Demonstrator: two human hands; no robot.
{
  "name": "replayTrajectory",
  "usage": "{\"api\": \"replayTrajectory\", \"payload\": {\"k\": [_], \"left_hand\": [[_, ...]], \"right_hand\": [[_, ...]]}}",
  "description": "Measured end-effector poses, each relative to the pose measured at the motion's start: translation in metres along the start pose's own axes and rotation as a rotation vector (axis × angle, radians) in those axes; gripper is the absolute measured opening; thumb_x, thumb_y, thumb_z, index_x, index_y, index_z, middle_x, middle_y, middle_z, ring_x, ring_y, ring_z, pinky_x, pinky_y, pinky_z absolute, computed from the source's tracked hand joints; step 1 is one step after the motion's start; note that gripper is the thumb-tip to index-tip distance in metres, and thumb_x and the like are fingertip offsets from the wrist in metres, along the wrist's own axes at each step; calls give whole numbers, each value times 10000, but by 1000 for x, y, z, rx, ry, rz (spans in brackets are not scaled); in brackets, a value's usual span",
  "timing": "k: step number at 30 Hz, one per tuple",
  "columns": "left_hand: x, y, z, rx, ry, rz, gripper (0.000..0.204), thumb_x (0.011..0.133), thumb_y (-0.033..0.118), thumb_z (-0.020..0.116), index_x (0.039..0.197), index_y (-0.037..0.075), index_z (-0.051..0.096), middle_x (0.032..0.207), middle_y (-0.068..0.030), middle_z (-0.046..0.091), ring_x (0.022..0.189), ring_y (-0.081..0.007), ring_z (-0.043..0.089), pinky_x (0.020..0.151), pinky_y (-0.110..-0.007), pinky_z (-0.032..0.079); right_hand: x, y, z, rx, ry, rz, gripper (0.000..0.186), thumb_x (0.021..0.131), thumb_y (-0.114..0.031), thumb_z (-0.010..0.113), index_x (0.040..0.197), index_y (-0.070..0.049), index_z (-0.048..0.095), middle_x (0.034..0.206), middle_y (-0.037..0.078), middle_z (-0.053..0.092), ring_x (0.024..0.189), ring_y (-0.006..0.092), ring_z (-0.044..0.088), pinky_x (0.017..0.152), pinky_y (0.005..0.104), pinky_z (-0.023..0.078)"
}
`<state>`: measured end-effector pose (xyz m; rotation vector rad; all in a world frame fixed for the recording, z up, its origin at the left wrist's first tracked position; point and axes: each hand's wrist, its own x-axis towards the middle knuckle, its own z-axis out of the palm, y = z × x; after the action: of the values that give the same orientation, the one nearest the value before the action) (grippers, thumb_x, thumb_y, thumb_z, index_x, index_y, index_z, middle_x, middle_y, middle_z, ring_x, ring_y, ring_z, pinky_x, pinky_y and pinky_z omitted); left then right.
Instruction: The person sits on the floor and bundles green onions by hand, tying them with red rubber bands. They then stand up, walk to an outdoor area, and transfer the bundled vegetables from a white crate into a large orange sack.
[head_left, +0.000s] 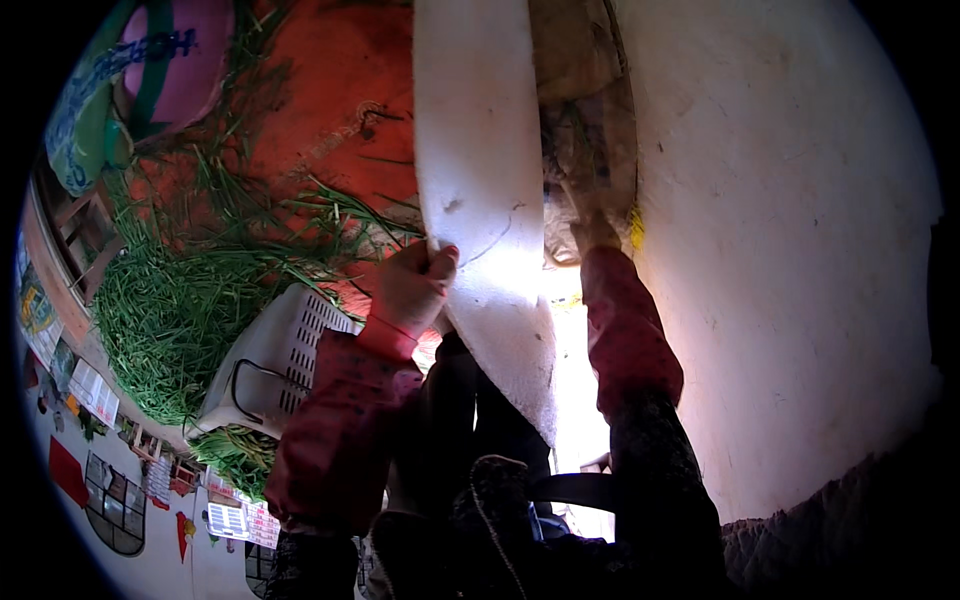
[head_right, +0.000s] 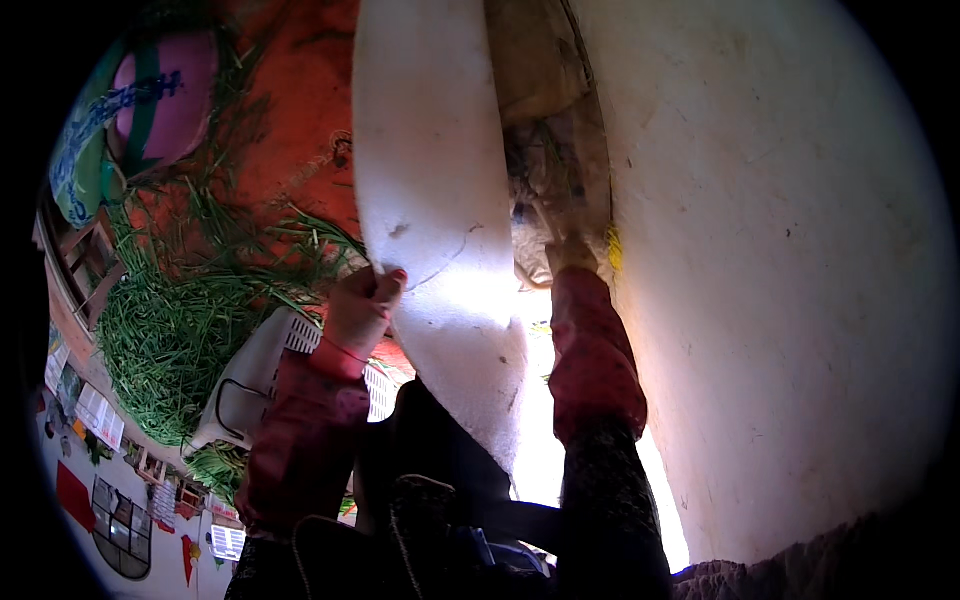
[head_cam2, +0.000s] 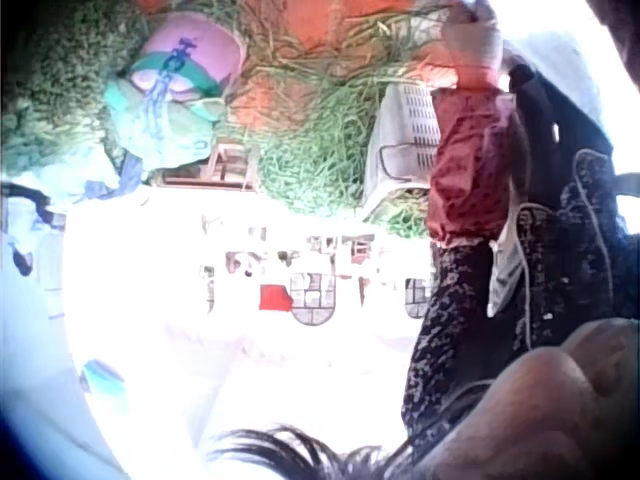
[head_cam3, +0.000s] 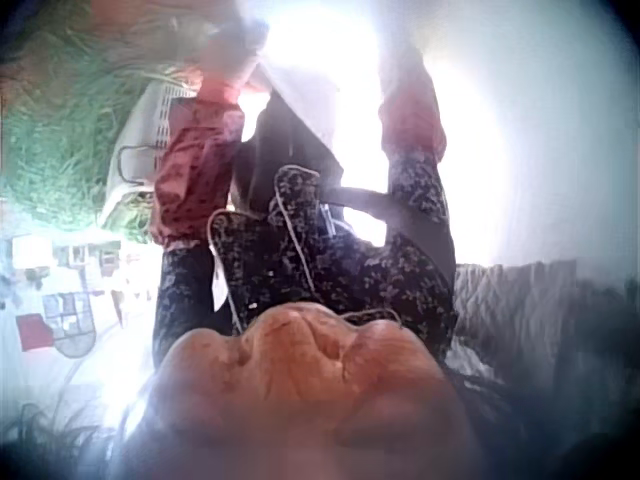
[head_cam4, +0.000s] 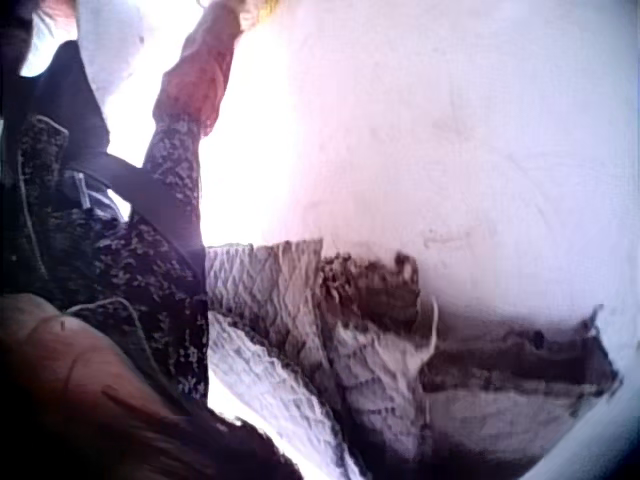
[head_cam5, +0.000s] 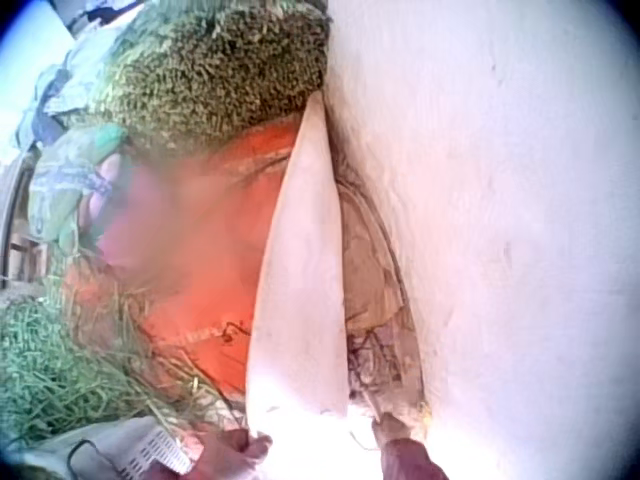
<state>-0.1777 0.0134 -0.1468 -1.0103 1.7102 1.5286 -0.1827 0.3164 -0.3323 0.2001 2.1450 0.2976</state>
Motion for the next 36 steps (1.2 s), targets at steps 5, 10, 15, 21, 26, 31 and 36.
{"api": "replayTrajectory", "payload": {"k": [5, 10, 15, 21, 26, 31, 36], "left_hand": [[-9, -2, 4, 139, 67, -9, 324, 832, 303, 559, 788, -9, 636, 644, -153, 627, 641, -250, 626, 611, -363, 465], [-39, 9, 28, 221, -135, 32, 383, 855, 367, 556, 990, 20, 645, 787, -161, 663, 670, -248, 643, 632, -366, 487], [-189, 44, 4, 372, -194, 158, 399, 861, 388, 552, 1082, 59, 606, 972, -153, 660, 868, -278, 646, 747, -370, 498], [-354, -19, -50, 61, -83, 128, 354, 864, 334, 558, 1103, 76, 607, 1010, -143, 651, 916, -290, 630, 816, -364, 483], [-423, -106, -75, -204, 378, 12, 298, 876, 229, 550, 1087, 32, 623, 966, -141, 670, 881, -224, 651, 787, -310, 487], [-492, -250, -30, -580, 483, -471, 304, 872, 215, 534, 1097, 27, 613, 871, -125, 673, 720, -185, 648, 659, -294, 510], [-535, -266, -19, -880, 454, -595, 277, 882, 176, 535, 1106, 24, 596, 854, -115, 650, 682, -164, 625, 611, -270, 508]], "right_hand": [[-92, 12, -33, 960, -185, 1, 371, 743, -385, 606, 770, -15, 606, 573, 118, 570, 530, 243, 565, 552, 364, 455], [-213, 86, -72, 519, 209, 30, 299, 782, -335, 637, 863, -47, 623, 696, 141, 594, 622, 257, 582, 554, 384, 470], [-317, 67, -188, 730, 226, 44, 388, 765, -394, 619, 898, -29, 620, 843, 131, 640, 769, 250, 610, 732, 365, 474], [-376, -16, -288, 1049, 154, -253, 265, 775, -317, 582, 789, -54, 558, 722, 83, 573, 633, 206, 544, 591, 332, 428], [-395, -121, -306, 1489, -41, -143, 204, 784, -253, 552, 698, -74, 505, 622, 43, 517, 520, 170, 489, 474, 305, 390], [-469, -93, -189, 1737, -125, -332, 194, 818, -163, 543, 664, -78, 461, 536, -4, 449, 391, 83, 381, 351, 211, 289], [-509, 35, -179, 920, -214, -459, 206, 887, -252, 538, 842, -59, 480, 556, 7, 483, 398, 81, 433, 364, 237, 358]]}}
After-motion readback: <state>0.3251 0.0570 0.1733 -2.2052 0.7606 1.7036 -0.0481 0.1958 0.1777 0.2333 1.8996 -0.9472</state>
